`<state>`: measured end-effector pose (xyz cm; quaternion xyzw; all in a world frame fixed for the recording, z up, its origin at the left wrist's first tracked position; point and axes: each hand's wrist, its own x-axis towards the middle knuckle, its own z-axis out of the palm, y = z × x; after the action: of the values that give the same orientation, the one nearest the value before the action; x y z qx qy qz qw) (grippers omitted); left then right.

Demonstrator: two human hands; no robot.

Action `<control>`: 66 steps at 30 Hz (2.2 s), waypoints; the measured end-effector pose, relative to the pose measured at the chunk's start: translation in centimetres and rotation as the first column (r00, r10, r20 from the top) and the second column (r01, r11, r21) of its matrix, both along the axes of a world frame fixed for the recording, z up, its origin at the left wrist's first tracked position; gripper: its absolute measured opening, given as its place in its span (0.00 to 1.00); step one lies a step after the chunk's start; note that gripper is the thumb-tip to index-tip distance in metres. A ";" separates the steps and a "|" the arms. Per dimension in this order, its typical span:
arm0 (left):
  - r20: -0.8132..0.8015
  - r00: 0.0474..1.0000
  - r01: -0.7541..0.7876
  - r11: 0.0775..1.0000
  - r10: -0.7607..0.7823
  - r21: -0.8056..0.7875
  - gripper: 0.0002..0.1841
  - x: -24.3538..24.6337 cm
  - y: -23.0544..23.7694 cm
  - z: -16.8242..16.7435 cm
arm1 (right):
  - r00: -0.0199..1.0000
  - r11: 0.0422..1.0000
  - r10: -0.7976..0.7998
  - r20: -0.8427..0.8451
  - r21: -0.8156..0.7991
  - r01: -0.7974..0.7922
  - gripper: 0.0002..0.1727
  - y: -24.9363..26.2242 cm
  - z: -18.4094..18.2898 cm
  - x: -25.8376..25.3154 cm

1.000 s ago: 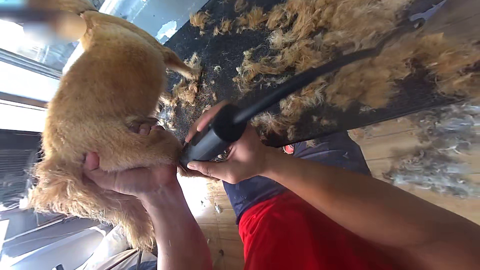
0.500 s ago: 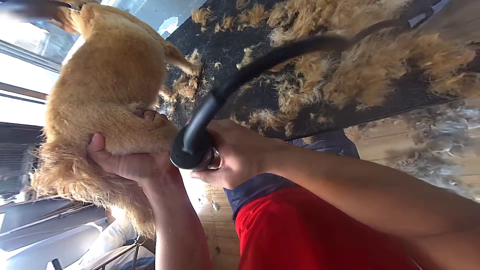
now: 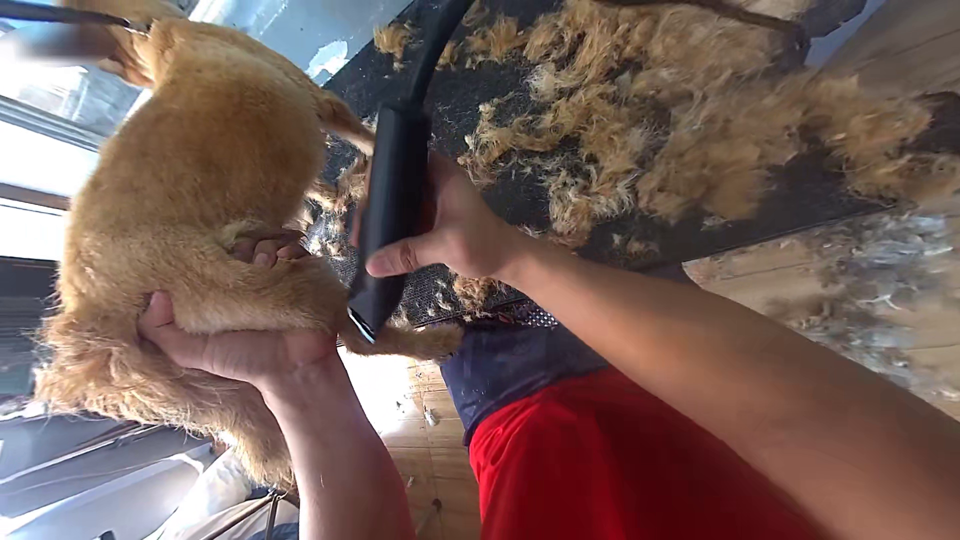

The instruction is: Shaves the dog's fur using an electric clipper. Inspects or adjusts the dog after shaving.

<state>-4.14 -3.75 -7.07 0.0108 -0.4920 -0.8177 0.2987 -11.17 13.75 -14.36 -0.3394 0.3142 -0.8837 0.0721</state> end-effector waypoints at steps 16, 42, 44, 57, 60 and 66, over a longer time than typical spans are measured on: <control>-0.120 0.985 0.140 0.982 -0.125 0.124 0.36 0.0 -0.3 0.5 | 0.860 0.887 0.457 0.228 -0.191 -0.421 0.30 -2.6 -2.8 -1.9; -0.172 0.977 0.161 0.961 -0.123 0.226 0.27 -1.1 1.4 -1.6 | 0.954 0.926 -0.109 -0.279 0.321 0.200 0.38 5.6 3.4 0.5; -0.155 0.982 0.148 0.949 -0.108 0.278 0.26 -1.0 2.0 -1.5 | 0.944 0.904 -0.133 -0.303 0.354 0.241 0.35 4.8 2.5 2.2; 0.034 0.999 -0.008 0.994 0.012 -0.105 0.14 2.4 0.0 -6.1 | 0.989 0.862 -0.108 -0.104 0.485 0.145 0.31 13.4 -0.3 1.6; 0.291 0.956 0.169 0.853 -0.021 -0.494 0.21 6.4 -4.0 -7.4 | 0.959 0.898 -0.258 0.116 0.395 0.194 0.29 15.0 0.7 1.6; 0.269 0.963 0.202 0.742 -0.030 -0.639 0.25 6.0 -13.9 -6.0 | 0.868 0.918 -0.349 0.353 0.316 0.241 0.26 18.3 1.5 2.5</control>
<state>1.89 -17.60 -13.04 -0.0270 -0.7815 -0.5999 0.1691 -8.62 32.05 -12.83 -0.0854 0.4550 -0.8854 0.0422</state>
